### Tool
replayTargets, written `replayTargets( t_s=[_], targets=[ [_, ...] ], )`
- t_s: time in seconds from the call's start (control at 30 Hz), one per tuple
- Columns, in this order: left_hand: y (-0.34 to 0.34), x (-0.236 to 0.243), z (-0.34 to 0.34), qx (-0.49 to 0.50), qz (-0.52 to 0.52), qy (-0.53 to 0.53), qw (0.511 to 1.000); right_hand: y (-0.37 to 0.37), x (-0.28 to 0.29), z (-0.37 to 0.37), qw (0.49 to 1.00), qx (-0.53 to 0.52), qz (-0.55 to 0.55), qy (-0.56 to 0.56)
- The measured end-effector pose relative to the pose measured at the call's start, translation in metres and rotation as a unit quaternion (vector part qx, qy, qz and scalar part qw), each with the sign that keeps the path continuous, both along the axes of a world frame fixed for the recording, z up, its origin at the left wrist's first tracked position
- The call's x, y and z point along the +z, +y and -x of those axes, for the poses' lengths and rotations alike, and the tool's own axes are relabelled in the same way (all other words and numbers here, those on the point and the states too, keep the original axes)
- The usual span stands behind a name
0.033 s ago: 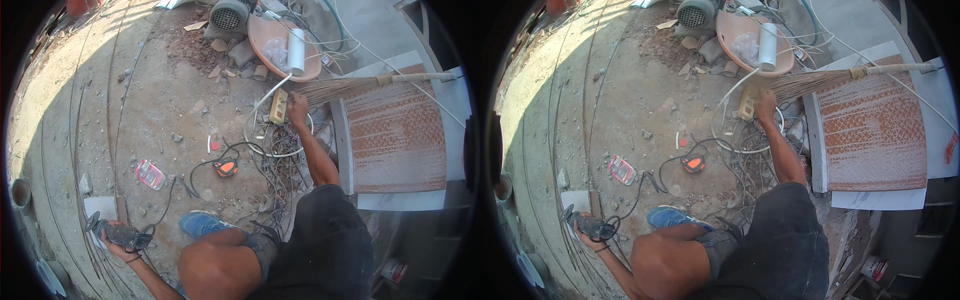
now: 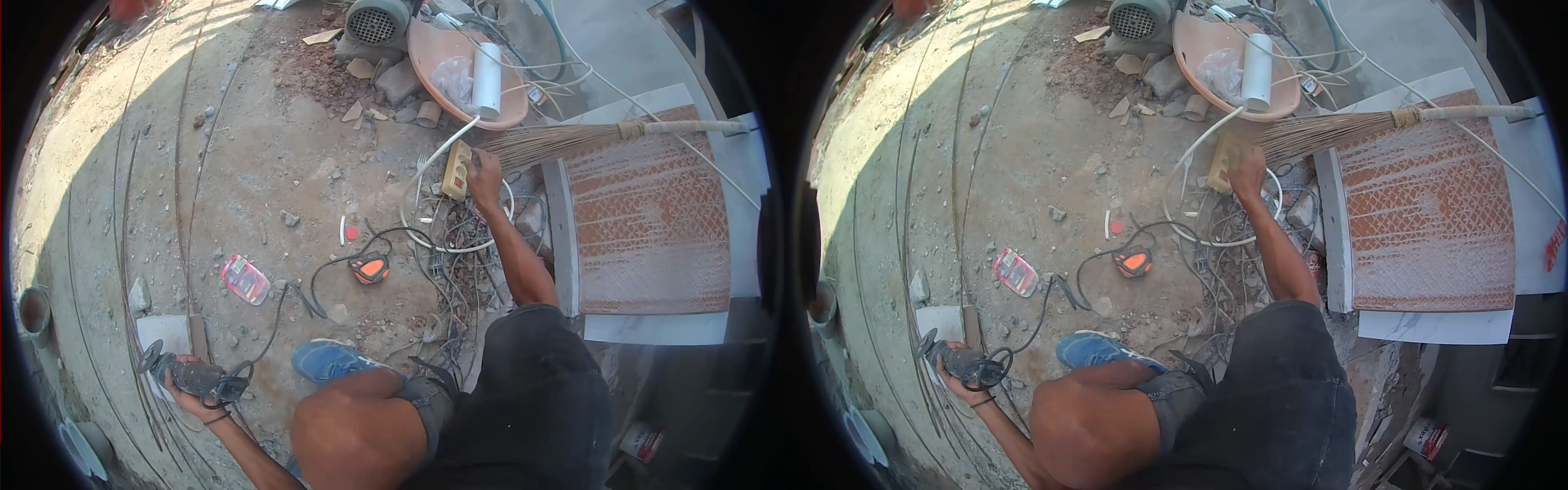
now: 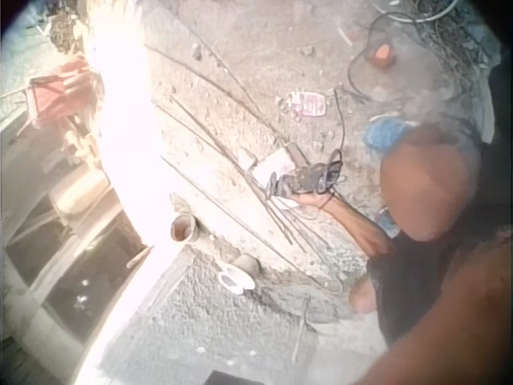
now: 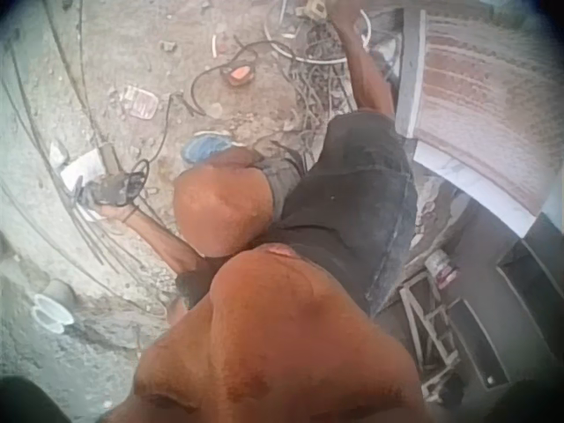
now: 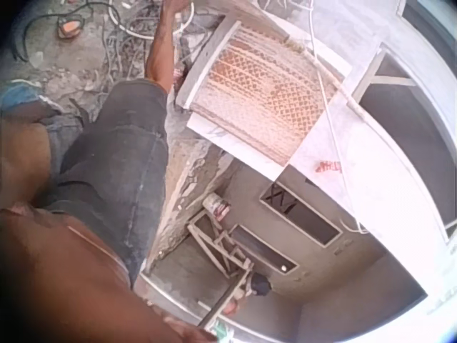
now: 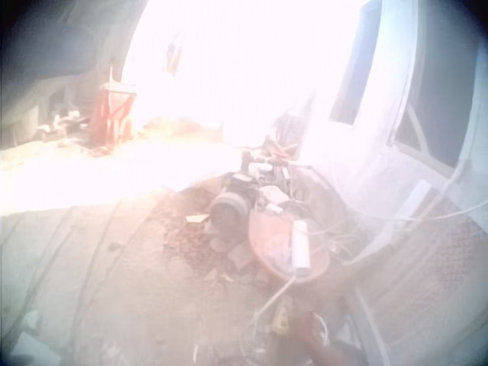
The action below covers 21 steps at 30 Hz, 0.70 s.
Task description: The person walks to a work area, connects an angle grinder to a power outlet, and cuts a metal rod with the angle grinder.
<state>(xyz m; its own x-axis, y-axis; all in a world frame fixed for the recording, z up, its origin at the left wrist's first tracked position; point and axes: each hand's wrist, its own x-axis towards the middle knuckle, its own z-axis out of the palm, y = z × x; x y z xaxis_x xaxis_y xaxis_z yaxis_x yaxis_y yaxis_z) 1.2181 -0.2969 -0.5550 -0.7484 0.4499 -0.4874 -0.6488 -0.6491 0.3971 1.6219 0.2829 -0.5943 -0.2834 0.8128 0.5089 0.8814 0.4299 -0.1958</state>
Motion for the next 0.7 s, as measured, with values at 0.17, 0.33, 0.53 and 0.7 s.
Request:
replayTargets(
  t_s=[0.17,0.33,0.53,0.7],
  targets=[
    [0.005,-0.004,0.003,-0.007,-0.026,-0.008,1.000,-0.098,-0.003,0.033,0.925,0.225,0.297,0.073],
    [0.018,0.003,-0.006,-0.023,-0.002,-0.018,1.000,-0.159,-0.001,0.054,0.834,0.322,0.446,-0.048],
    [0.010,0.019,-0.006,-0.024,-0.022,0.039,0.999,-0.141,-0.022,0.007,0.871,0.071,0.411,-0.259],
    [0.029,0.025,-0.008,-0.009,-0.018,0.048,0.999,-0.138,-0.051,-0.026,0.897,0.081,0.381,-0.208]
  ],
)
